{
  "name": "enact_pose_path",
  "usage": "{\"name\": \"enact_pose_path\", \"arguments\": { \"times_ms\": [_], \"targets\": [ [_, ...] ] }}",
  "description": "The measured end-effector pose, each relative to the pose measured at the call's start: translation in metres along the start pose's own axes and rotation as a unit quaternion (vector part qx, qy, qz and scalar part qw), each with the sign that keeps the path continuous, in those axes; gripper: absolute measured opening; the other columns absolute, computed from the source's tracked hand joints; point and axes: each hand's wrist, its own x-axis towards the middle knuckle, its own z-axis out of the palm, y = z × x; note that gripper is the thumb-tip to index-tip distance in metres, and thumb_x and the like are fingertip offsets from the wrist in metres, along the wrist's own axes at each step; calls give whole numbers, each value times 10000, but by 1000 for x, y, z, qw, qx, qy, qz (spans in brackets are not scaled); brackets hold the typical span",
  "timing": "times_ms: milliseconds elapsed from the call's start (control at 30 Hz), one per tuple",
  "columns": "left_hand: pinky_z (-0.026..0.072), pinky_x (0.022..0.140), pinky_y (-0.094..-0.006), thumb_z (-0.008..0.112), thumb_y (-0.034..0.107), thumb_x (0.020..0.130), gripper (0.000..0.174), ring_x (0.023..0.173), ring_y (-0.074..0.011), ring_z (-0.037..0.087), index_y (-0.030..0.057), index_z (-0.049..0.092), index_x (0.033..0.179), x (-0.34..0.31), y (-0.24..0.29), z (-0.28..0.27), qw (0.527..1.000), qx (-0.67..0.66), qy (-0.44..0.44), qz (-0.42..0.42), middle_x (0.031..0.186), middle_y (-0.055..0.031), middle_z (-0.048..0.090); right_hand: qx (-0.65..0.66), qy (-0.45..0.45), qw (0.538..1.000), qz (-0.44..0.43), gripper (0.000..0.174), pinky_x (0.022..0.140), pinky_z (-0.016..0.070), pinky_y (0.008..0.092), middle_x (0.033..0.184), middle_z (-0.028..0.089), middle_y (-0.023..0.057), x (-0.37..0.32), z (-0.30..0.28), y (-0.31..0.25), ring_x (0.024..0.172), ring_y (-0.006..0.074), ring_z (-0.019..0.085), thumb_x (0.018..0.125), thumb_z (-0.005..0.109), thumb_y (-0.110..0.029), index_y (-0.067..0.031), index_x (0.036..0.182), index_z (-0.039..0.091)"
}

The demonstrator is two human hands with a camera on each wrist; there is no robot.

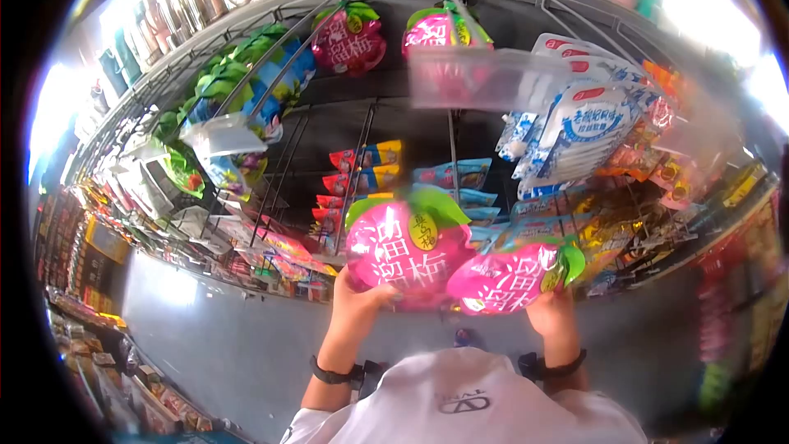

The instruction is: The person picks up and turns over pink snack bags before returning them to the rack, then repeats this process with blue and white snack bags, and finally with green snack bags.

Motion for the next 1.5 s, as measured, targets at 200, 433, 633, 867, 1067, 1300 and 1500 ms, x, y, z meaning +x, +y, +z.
{"name": "enact_pose_path", "arguments": {
  "times_ms": [200,433,633,867,1067,1300,1500],
  "targets": [
    [544,689,-254,739,-37,738,383,799,-127,649,-17,574,1083,27,25,60,995,68,1,78,950,-67,671,83,-23,995,51,771,910,472,364,1255,541,80,20,-17,-31,1108,195,552,687,841,-123,-52,1327,419],
    [536,769,-268,757,-19,732,396,855,-131,648,-18,578,1086,45,42,97,976,73,-13,205,982,-68,669,-84,-76,991,70,664,821,494,295,1096,621,55,42,-37,-54,969,145,602,658,863,-140,-24,1212,515],
    [521,832,-296,740,-12,756,403,912,-152,646,-21,562,1118,43,40,106,972,55,9,229,1028,-81,663,49,-123,982,136,651,813,481,278,1058,622,48,50,-42,-58,934,134,596,617,861,-55,8,1177,534],
    [517,848,-304,731,6,772,400,932,-162,644,-16,556,1132,44,40,106,973,7,6,231,1049,-90,658,47,-103,986,122,649,816,491,284,1066,628,62,47,-33,-64,932,136,607,609,833,-3,21,1185,535],
    [521,822,-297,729,28,772,364,895,-147,647,-6,582,1103,58,40,98,976,-31,-8,215,1017,-78,665,71,-70,992,72,599,821,502,306,1073,632,76,34,-34,-56,942,152,617,634,816,3,27,1166,543],
    [510,710,-256,713,54,795,317,813,-102,627,9,591,1084,78,55,102,992,27,18,126,947,-41,661,3,-53,998,22,529,815,502,309,1045,636,64,24,-14,-57,929,146,616,674,782,5,23,1150,551],
    [504,689,-267,684,109,836,296,815,-122,628,22,580,1099,106,65,117,999,-5,-10,53,960,-45,648,50,-58,997,28,504,822,493,295,1036,636,47,22,6,-57,912,129,610,694,769,-5,18,1150,555]
  ]
}}
